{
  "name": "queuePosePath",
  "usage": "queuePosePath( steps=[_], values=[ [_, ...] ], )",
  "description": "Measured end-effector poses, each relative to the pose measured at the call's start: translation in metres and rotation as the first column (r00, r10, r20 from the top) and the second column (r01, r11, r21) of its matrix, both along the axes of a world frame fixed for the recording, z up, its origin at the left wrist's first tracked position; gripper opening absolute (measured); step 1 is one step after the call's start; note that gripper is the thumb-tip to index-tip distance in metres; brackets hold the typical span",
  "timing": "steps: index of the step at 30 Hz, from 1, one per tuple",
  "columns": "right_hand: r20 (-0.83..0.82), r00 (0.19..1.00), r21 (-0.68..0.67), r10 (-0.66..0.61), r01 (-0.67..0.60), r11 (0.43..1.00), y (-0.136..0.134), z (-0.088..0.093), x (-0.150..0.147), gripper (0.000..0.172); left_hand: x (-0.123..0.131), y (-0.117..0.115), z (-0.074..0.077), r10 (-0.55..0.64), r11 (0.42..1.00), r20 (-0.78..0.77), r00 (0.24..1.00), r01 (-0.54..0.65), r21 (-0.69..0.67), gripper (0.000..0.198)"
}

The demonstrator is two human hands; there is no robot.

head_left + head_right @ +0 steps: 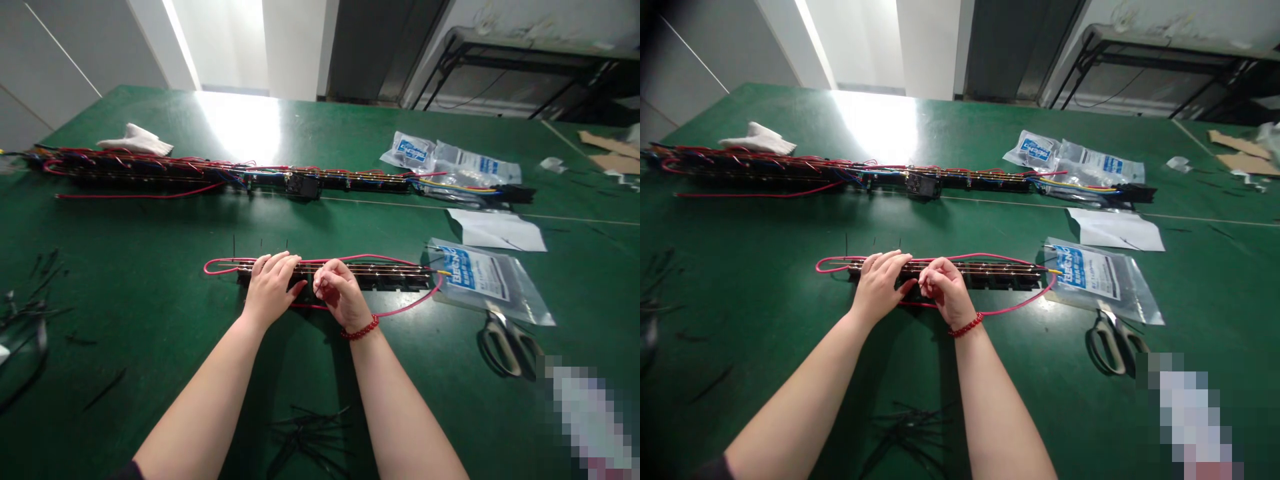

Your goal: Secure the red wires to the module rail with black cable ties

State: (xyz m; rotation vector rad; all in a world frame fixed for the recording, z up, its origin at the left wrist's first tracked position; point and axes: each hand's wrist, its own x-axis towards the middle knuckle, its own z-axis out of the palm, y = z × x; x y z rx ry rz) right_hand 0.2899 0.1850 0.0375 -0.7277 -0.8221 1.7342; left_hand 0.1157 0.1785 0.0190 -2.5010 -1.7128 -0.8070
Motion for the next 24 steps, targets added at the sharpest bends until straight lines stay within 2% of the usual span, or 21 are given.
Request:
queuePosePath(
  steps=[4, 9, 13, 18, 24],
  values=[
    [-0.026, 1.000, -0.001, 0.008, -0.008, 1.000, 0.001, 0.001, 0.000, 0.016, 0.001, -0.001, 0.005, 0.013, 0.999, -0.006, 1.000, -0.013, -0.034, 0.030],
    [-0.027, 0.999, -0.021, 0.036, -0.036, 0.999, 0.002, -0.002, 0.001, 0.016, 0.002, -0.002, 0.009, 0.049, 0.998, 0.004, 0.999, -0.048, -0.037, 0.032],
    [-0.002, 0.999, -0.026, 0.052, -0.052, 0.998, 0.002, -0.004, 0.001, 0.018, 0.003, -0.003, 0.009, 0.122, 0.992, 0.016, 0.992, -0.121, -0.026, 0.035],
    [0.017, 0.999, -0.029, 0.048, -0.047, 0.998, 0.002, -0.005, 0.000, 0.020, 0.003, -0.003, 0.010, 0.220, 0.975, 0.013, 0.975, -0.220, -0.009, 0.028],
    [0.030, 0.996, -0.031, 0.079, -0.078, 0.996, 0.001, -0.005, 0.000, 0.021, 0.002, -0.003, 0.011, 0.222, 0.975, 0.013, 0.975, -0.222, -0.004, 0.024]
  ],
)
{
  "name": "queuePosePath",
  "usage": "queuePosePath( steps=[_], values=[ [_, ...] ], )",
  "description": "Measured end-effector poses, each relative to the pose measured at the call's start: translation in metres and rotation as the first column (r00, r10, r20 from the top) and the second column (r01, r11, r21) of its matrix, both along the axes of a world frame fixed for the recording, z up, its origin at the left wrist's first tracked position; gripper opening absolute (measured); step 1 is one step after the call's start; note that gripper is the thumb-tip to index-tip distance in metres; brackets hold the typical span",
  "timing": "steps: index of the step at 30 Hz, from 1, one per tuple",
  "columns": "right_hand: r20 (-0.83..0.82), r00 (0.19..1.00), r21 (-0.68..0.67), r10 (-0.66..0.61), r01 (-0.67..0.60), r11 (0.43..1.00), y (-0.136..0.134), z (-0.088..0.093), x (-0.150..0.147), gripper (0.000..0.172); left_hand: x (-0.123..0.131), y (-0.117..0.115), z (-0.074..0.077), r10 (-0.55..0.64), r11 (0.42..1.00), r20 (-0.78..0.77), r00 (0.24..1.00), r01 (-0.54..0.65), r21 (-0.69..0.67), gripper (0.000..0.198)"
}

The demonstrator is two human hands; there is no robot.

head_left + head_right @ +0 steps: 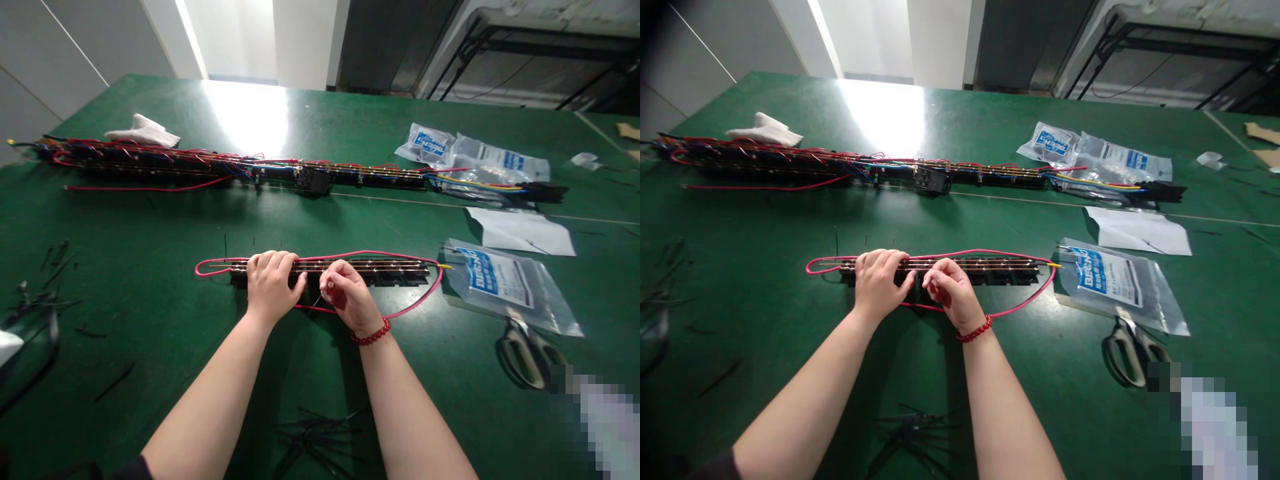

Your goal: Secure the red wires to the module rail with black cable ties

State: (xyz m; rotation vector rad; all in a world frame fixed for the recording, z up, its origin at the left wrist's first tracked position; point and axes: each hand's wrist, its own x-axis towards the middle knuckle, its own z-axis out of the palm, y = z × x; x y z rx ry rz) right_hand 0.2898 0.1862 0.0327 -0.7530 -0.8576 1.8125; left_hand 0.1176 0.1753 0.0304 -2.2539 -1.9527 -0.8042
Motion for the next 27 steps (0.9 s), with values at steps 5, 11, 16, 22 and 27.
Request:
queuePosePath(
  steps=[5, 11, 16, 22, 27],
  values=[
    [0.021, 1.000, 0.013, 0.001, -0.001, 1.000, -0.001, 0.001, -0.001, 0.024, -0.001, 0.002, -0.003, 0.007, 1.000, 0.003, 1.000, -0.007, 0.016, 0.025],
    [0.132, 0.938, 0.199, -0.319, 0.290, 0.936, -0.003, -0.003, -0.003, 0.022, -0.003, 0.004, -0.006, -0.001, 1.000, 0.016, 1.000, 0.001, 0.018, 0.024],
    [0.275, 0.791, 0.411, -0.546, 0.417, 0.811, -0.007, -0.006, -0.006, 0.016, -0.003, 0.004, -0.005, -0.006, 1.000, 0.026, 1.000, 0.006, 0.003, 0.024],
    [0.339, 0.691, 0.483, -0.639, 0.455, 0.748, -0.010, -0.003, -0.010, 0.015, -0.003, 0.005, -0.004, -0.007, 1.000, 0.039, 0.999, 0.007, 0.001, 0.022],
    [0.403, 0.667, 0.491, -0.626, 0.419, 0.763, -0.010, -0.004, -0.009, 0.014, -0.003, 0.004, -0.002, -0.015, 1.000, 0.045, 0.999, 0.015, -0.006, 0.022]
  ],
)
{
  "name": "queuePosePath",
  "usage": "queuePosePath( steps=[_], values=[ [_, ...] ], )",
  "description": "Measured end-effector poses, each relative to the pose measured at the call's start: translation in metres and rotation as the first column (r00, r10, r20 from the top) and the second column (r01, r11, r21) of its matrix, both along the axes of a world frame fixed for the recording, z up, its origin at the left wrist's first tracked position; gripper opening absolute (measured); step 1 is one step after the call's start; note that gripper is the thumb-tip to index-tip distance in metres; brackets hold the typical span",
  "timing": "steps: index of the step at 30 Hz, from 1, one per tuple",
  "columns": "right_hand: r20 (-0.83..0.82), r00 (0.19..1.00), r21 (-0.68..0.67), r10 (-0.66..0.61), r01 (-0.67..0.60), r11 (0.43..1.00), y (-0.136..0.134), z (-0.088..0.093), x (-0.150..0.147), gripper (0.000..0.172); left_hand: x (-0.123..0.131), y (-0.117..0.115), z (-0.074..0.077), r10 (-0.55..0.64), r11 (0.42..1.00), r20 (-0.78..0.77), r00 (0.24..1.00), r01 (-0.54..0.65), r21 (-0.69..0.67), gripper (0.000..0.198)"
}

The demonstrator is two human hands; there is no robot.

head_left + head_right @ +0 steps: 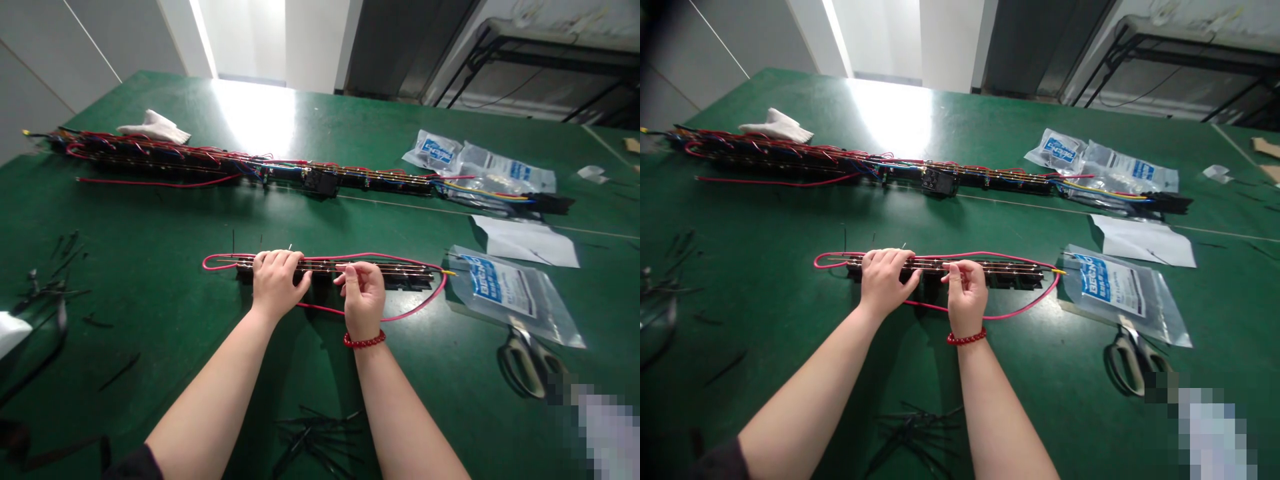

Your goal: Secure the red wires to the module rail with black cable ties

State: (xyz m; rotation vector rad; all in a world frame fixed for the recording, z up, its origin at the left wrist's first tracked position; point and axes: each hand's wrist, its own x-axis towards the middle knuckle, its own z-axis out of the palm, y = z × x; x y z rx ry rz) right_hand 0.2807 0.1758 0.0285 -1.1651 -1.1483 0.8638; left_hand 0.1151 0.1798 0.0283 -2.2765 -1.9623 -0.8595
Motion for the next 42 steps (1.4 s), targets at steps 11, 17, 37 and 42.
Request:
queuePosePath(
  steps=[11, 17, 37, 42],
  values=[
    [0.154, 0.983, -0.026, 0.104, -0.102, 0.994, 0.000, -0.005, 0.000, 0.010, -0.001, 0.000, -0.001, 0.002, 1.000, 0.005, 1.000, -0.002, -0.008, 0.024],
    [0.218, 0.972, -0.006, 0.092, -0.093, 0.996, -0.001, -0.002, -0.002, 0.010, -0.001, 0.000, -0.001, 0.010, 1.000, 0.008, 1.000, -0.010, -0.003, 0.024],
    [0.722, 0.691, 0.255, 0.027, -0.302, 0.918, -0.005, 0.003, -0.005, 0.010, 0.000, -0.006, 0.004, -0.081, 0.996, -0.070, 0.994, 0.079, -0.034, 0.023],
    [0.768, 0.640, 0.285, -0.028, -0.302, 0.910, -0.004, 0.003, -0.007, 0.011, 0.001, -0.007, 0.007, -0.101, 0.994, -0.069, 0.993, 0.097, -0.057, 0.020]
  ],
)
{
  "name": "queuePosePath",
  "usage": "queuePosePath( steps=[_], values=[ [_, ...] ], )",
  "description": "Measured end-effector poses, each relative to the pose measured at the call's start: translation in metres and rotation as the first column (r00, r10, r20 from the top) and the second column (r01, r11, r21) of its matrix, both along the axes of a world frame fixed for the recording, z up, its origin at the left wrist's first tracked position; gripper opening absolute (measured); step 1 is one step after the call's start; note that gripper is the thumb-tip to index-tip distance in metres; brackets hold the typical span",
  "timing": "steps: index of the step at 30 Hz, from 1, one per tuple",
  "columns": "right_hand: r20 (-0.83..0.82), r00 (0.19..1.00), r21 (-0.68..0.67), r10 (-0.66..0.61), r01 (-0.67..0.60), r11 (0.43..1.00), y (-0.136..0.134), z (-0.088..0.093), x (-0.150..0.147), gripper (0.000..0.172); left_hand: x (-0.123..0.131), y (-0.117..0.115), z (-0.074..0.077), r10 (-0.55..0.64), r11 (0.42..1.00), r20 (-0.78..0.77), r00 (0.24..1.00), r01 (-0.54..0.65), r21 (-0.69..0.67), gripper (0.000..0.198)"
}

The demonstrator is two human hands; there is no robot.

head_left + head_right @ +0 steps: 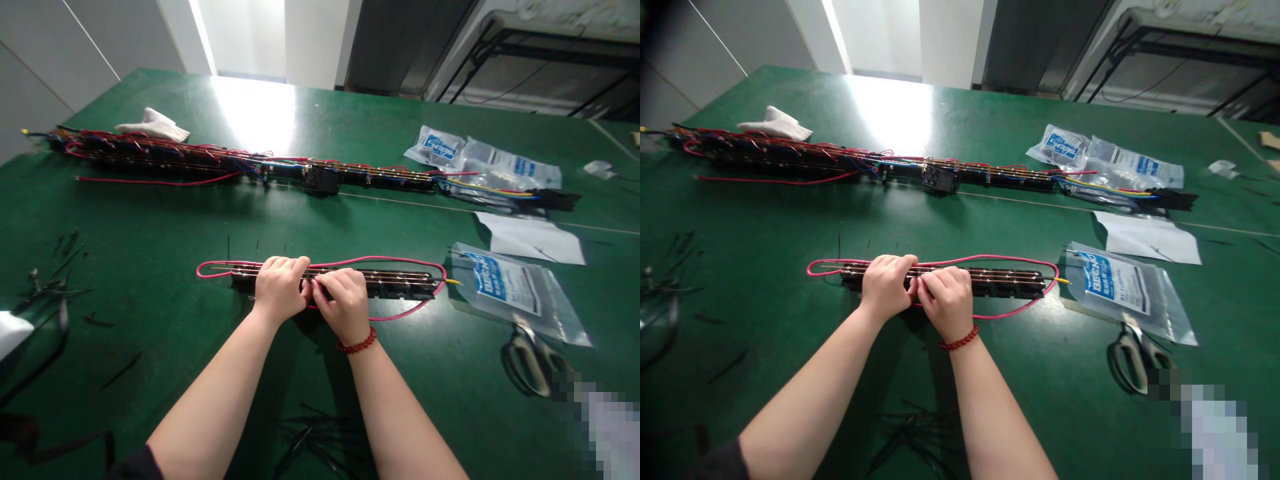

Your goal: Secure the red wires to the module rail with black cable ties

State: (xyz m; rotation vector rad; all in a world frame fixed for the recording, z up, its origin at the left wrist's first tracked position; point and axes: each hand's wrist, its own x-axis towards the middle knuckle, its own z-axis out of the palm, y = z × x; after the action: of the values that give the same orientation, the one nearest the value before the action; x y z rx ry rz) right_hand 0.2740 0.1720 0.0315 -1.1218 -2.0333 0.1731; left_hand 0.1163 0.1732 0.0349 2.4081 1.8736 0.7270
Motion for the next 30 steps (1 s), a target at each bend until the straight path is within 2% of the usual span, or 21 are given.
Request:
queuePosePath(
  steps=[6, 16, 23, 30],
  values=[
    [-0.004, 1.000, -0.008, 0.030, -0.030, 1.000, 0.0015, -0.0004, -0.0005, 0.011, 0.0016, -0.0009, 0.0009, -0.059, 0.998, -0.005, 0.998, 0.059, 0.006, 0.021],
    [-0.042, 0.998, -0.067, 0.043, -0.046, 0.997, 0.0027, 0.0001, 0.0010, 0.009, 0.0047, 0.0001, 0.0052, -0.019, 0.998, 0.019, 1.000, 0.020, -0.051, 0.033],
    [-0.025, 0.998, -0.061, 0.050, -0.051, 0.997, 0.0038, -0.0008, 0.0019, 0.009, 0.0011, 0.0022, -0.0006, -0.061, 0.998, 0.135, 0.989, 0.064, -0.015, 0.042],
    [-0.013, 1.000, -0.054, 0.018, -0.019, 0.998, 0.0050, -0.0030, 0.0019, 0.007, -0.0002, 0.0023, -0.0010, -0.081, 0.997, 0.187, 0.979, 0.078, 0.026, 0.053]
  ],
)
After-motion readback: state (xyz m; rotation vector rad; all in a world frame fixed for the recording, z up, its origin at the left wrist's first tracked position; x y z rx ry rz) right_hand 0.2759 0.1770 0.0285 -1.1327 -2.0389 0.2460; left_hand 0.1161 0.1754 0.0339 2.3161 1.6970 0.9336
